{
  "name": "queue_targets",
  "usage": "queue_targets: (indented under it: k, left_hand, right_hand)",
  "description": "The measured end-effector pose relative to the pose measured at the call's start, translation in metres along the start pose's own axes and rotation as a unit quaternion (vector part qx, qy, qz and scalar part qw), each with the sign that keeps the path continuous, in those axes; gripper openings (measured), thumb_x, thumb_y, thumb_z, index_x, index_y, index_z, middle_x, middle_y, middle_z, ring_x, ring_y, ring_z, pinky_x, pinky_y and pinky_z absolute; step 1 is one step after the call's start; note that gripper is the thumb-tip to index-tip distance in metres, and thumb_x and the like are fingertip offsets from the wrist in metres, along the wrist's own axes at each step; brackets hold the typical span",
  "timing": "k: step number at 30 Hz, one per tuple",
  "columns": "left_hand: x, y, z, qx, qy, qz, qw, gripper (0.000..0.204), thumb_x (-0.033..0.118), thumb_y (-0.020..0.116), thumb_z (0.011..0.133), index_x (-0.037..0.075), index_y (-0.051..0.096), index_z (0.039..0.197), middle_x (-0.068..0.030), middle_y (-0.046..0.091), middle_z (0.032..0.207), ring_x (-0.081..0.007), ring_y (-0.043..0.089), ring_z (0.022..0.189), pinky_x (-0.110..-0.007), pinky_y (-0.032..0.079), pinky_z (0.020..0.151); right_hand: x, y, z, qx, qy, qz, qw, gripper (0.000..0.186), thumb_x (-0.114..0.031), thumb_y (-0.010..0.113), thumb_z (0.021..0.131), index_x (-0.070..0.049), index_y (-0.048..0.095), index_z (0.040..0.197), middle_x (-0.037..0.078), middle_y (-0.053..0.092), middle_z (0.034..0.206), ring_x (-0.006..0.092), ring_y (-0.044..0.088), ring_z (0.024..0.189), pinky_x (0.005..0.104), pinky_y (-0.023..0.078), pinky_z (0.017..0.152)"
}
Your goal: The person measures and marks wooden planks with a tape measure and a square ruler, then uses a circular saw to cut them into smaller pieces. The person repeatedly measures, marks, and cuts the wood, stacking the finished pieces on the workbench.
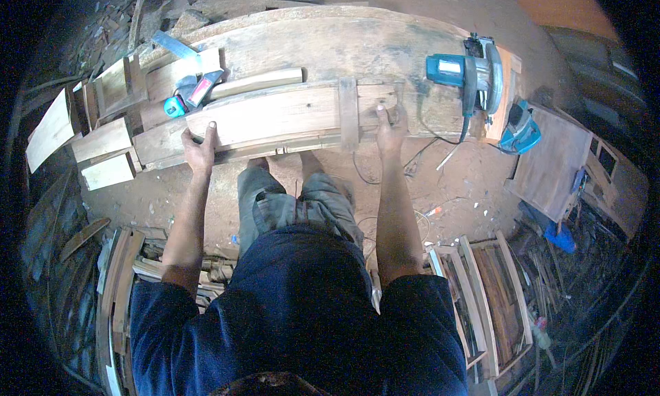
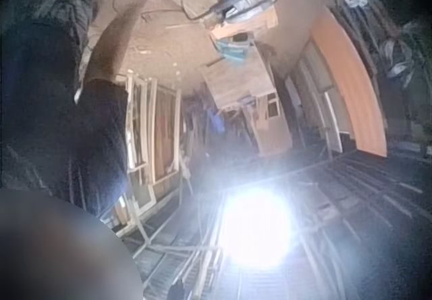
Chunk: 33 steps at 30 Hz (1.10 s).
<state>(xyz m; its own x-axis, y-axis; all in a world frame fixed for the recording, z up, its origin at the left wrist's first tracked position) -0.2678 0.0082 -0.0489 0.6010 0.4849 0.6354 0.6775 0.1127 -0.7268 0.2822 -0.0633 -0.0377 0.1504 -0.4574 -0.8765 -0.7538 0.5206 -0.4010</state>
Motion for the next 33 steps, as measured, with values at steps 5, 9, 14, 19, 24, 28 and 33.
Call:
queue_targets:
  k: [5,9,14,19,24,28,33]
  left_hand:
    - [0.009,0.008,-0.011,0.028,-0.016,-0.003,0.999,0.089,0.050,0.086,0.081,-0.012,0.050,0.133,-0.0280,0.063,0.123,-0.0345,0.062,0.117,-0.043,0.047,0.104]
    - [0.013,0.012,-0.011,0.007,-0.031,-0.007,0.999,0.090,0.050,0.087,0.080,-0.011,0.049,0.133,-0.0275,0.063,0.123,-0.0339,0.062,0.116,-0.042,0.047,0.103]
    - [0.008,0.023,-0.009,0.000,0.008,-0.055,0.998,0.088,0.049,0.087,0.080,-0.011,0.050,0.132,-0.0261,0.065,0.119,-0.0328,0.063,0.113,-0.041,0.048,0.101]
    - [0.010,0.020,-0.011,-0.016,-0.017,-0.070,0.997,0.086,0.047,0.087,0.080,-0.011,0.050,0.132,-0.0297,0.061,0.125,-0.0371,0.060,0.120,-0.044,0.046,0.104]
    - [0.061,0.023,-0.033,0.055,0.210,0.112,0.970,0.094,0.045,0.087,0.079,-0.012,0.044,0.141,-0.0350,0.044,0.144,-0.0463,0.045,0.134,-0.054,0.035,0.113]
    - [0.128,0.064,-0.078,-0.111,0.382,0.152,0.905,0.104,0.055,0.083,0.078,-0.003,0.039,0.152,-0.0288,0.040,0.154,-0.0448,0.037,0.144,-0.058,0.025,0.122]
    - [0.184,0.142,-0.114,-0.252,0.508,0.221,0.793,0.105,0.071,0.064,0.084,0.002,0.035,0.158,-0.0173,0.032,0.165,-0.0329,0.025,0.155,-0.058,0.011,0.128]
  right_hand:
    - [-0.008,-0.007,0.003,-0.027,0.178,0.121,0.976,0.068,-0.021,0.081,0.091,-0.004,0.049,0.148,0.012,0.058,0.139,0.0229,0.057,0.124,0.0379,0.049,0.096]
    - [0.021,-0.013,0.008,0.013,0.189,0.190,0.963,0.072,-0.021,0.080,0.091,-0.010,0.045,0.153,0.008,0.059,0.141,0.0228,0.058,0.124,0.0394,0.051,0.090]
    - [0.055,-0.026,0.018,0.028,0.186,0.231,0.955,0.075,-0.019,0.079,0.092,-0.010,0.041,0.156,0.008,0.058,0.143,0.0231,0.060,0.124,0.0438,0.053,0.089]
    - [0.039,-0.015,0.013,0.034,0.196,0.246,0.949,0.065,-0.019,0.079,0.092,-0.009,0.049,0.149,0.009,0.064,0.135,0.0233,0.064,0.119,0.0450,0.056,0.091]
    - [0.015,-0.045,0.024,0.048,0.064,0.076,0.994,0.054,-0.020,0.077,0.094,-0.001,0.055,0.139,0.014,0.061,0.136,0.0254,0.060,0.123,0.0454,0.051,0.100]
    - [-0.104,-0.084,0.024,0.203,-0.264,-0.387,0.860,0.057,-0.019,0.078,0.090,0.006,0.054,0.135,0.026,0.058,0.135,0.0371,0.057,0.125,0.0492,0.044,0.108]
    - [-0.131,-0.123,0.089,0.186,-0.341,-0.408,0.826,0.059,-0.020,0.079,0.088,0.004,0.054,0.135,0.030,0.057,0.131,0.0442,0.055,0.125,0.0490,0.042,0.107]
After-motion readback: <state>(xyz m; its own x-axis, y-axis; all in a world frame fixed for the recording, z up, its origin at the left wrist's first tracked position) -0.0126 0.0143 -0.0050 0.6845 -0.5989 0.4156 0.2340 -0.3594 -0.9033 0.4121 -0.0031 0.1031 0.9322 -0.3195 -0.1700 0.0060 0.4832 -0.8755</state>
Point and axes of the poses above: each hand's wrist, its own z-axis towards the middle knuckle, its own y-axis out of the palm, x = y × z, the point moved 7 cm from there along z, towards the middle knuckle
